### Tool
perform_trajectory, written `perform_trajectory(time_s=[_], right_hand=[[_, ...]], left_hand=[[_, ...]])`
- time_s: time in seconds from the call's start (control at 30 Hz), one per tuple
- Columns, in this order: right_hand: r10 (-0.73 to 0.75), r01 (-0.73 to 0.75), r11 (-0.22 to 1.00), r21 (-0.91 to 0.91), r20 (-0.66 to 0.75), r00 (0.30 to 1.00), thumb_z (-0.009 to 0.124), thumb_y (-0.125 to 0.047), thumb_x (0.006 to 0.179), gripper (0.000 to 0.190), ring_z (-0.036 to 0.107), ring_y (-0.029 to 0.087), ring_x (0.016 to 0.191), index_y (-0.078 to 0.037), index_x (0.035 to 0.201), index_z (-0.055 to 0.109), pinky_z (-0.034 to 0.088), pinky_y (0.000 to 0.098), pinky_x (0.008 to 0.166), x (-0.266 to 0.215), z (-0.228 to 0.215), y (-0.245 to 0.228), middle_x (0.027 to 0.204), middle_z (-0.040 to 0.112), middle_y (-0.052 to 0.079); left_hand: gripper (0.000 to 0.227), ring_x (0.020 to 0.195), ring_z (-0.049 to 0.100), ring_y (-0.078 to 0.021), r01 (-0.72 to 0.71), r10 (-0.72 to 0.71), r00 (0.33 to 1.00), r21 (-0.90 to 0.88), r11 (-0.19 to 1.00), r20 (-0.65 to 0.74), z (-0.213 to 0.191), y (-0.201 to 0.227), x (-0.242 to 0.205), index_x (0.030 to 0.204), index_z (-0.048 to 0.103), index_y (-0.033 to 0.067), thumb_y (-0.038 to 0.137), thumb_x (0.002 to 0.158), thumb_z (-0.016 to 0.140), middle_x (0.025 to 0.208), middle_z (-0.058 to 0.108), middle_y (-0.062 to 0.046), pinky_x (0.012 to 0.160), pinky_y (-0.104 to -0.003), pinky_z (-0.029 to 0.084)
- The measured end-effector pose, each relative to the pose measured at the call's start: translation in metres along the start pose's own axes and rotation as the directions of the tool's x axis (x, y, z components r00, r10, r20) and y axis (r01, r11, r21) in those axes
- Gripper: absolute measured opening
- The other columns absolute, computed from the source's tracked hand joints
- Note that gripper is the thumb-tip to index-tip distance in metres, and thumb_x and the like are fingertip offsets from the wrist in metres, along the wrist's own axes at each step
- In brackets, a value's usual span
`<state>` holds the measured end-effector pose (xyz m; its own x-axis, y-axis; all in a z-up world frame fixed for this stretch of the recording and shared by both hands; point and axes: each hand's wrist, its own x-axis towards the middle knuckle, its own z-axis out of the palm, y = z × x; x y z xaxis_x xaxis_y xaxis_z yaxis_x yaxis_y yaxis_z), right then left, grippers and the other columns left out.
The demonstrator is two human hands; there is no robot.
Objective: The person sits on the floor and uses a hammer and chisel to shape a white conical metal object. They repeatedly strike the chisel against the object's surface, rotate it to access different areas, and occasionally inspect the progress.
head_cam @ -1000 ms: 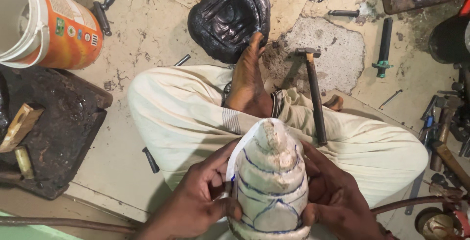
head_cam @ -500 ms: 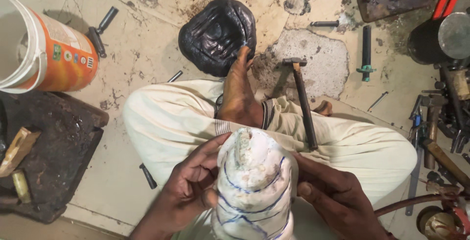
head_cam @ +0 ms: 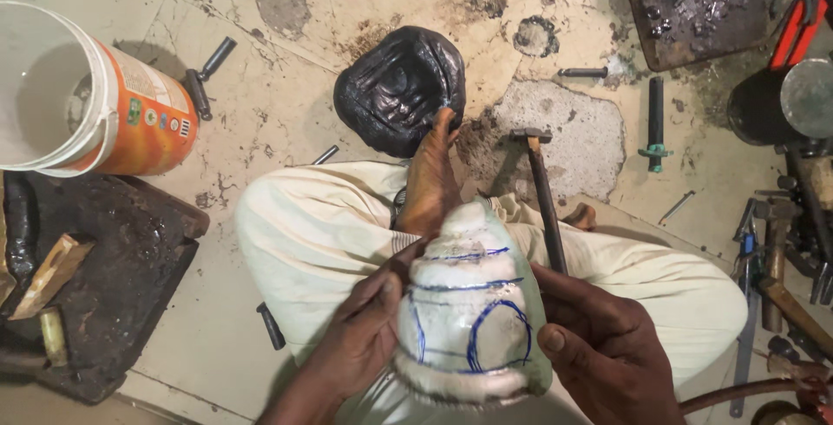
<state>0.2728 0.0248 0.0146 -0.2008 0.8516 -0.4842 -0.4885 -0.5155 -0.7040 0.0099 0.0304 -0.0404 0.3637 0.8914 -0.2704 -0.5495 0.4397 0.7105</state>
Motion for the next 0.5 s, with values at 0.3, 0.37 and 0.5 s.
perform_trajectory(time_s=[0.3, 0.37, 0.5], right_hand=[[0.029, 0.000, 0.990, -0.139, 0.206, 0.978, 0.066, -0.004, 0.099, 0.053, 0.074, 0.036, 0.108, 0.007, 0.150, 0.054, 0.063, 0.0459, 0.088, 0.023, 0.022, -0.008, 0.127, 0.076, 0.029], [0.054, -0.008, 0.981, -0.193, 0.234, 0.971, 0.066, -0.003, 0.097, 0.052, 0.073, 0.031, 0.115, 0.002, 0.147, 0.054, 0.064, 0.0439, 0.091, 0.021, 0.026, -0.004, 0.129, 0.073, 0.023], [-0.099, 0.319, 0.584, -0.746, 0.325, 0.940, 0.071, -0.007, 0.095, 0.047, 0.075, 0.018, 0.111, -0.003, 0.141, 0.062, 0.062, 0.0315, 0.088, 0.025, 0.023, -0.013, 0.126, 0.075, 0.009]], left_hand=[[0.075, 0.143, 0.047, -0.0183, 0.172, -0.172, 0.985, 0.044, 0.984, -0.017, 0.005, 0.002, 0.017, 0.162, 0.029, 0.0114, 0.036, 0.098, 0.059, 0.160, 0.045, -0.006, 0.117, -0.036, 0.039], [0.074, 0.137, 0.052, -0.0200, 0.215, -0.225, 0.970, -0.102, 0.971, -0.091, -0.001, -0.007, 0.019, 0.158, 0.033, 0.0112, 0.037, 0.095, 0.062, 0.153, 0.049, -0.006, 0.112, -0.040, 0.043], [0.068, 0.120, 0.065, -0.0280, 0.242, -0.351, 0.920, -0.451, 0.859, -0.175, -0.025, -0.020, 0.026, 0.148, 0.047, 0.0011, 0.041, 0.095, 0.063, 0.135, 0.064, -0.018, 0.104, -0.047, 0.052]])
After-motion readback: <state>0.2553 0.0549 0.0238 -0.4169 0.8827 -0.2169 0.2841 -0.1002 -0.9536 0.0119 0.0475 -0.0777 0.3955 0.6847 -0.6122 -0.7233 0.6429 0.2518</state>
